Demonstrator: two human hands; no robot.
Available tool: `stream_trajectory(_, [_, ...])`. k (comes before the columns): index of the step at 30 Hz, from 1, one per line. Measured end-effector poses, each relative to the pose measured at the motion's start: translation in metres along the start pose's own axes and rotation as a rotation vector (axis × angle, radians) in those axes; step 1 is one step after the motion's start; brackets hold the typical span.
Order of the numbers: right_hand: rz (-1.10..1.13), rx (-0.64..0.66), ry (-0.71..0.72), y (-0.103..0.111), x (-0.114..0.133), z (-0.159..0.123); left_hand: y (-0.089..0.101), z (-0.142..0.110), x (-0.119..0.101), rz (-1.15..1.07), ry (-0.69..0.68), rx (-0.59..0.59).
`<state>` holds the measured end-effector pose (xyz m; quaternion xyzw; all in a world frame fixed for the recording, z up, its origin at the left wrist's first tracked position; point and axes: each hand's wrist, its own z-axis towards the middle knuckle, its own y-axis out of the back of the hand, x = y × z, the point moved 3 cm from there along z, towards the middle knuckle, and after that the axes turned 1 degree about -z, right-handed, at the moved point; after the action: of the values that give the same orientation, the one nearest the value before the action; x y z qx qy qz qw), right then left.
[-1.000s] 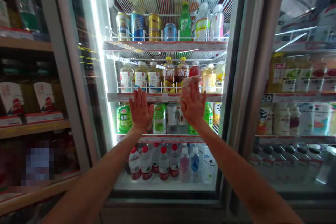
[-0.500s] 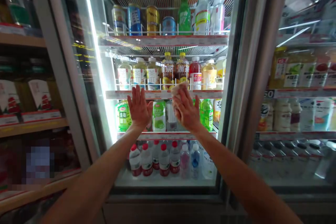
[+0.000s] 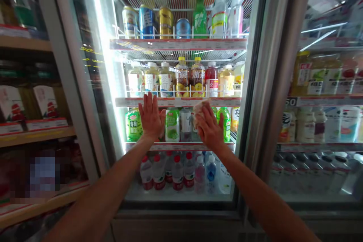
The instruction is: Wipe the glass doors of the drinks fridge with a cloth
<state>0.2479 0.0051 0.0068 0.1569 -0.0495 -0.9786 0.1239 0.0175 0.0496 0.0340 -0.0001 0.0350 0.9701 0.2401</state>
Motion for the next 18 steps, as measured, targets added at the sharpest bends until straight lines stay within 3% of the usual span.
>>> stream_trajectory(3, [-0.071, -0.163, -0.313, 0.008, -0.04, -0.002, -0.002, -0.001, -0.001, 0.009, 0.009, -0.002])
stream_trajectory(5, [-0.087, -0.239, -0.463, 0.009, -0.052, 0.001, -0.003, -0.001, -0.001, 0.016, 0.011, -0.013])
stream_trajectory(7, [-0.059, -0.21, -0.429, 0.004, -0.039, 0.004, -0.003, -0.001, -0.002, 0.021, 0.008, -0.019])
stream_trajectory(10, [0.007, -0.02, -0.114, -0.005, 0.003, 0.003, -0.001, -0.003, 0.0, 0.009, 0.001, -0.004])
stream_trajectory(12, [0.006, 0.039, -0.009, -0.005, 0.01, -0.004, 0.001, -0.01, 0.002, -0.002, -0.017, 0.018])
stream_trajectory(14, [-0.045, -0.033, -0.113, 0.001, -0.009, -0.009, 0.001, -0.021, 0.002, -0.002, -0.044, 0.043])
stream_trajectory(16, [-0.101, -0.157, -0.319, 0.007, -0.035, -0.012, -0.001, -0.033, 0.0, -0.002, -0.051, 0.046])
stream_trajectory(18, [-0.119, -0.225, -0.439, 0.009, -0.045, -0.013, -0.003, -0.042, -0.003, -0.014, -0.036, 0.031])
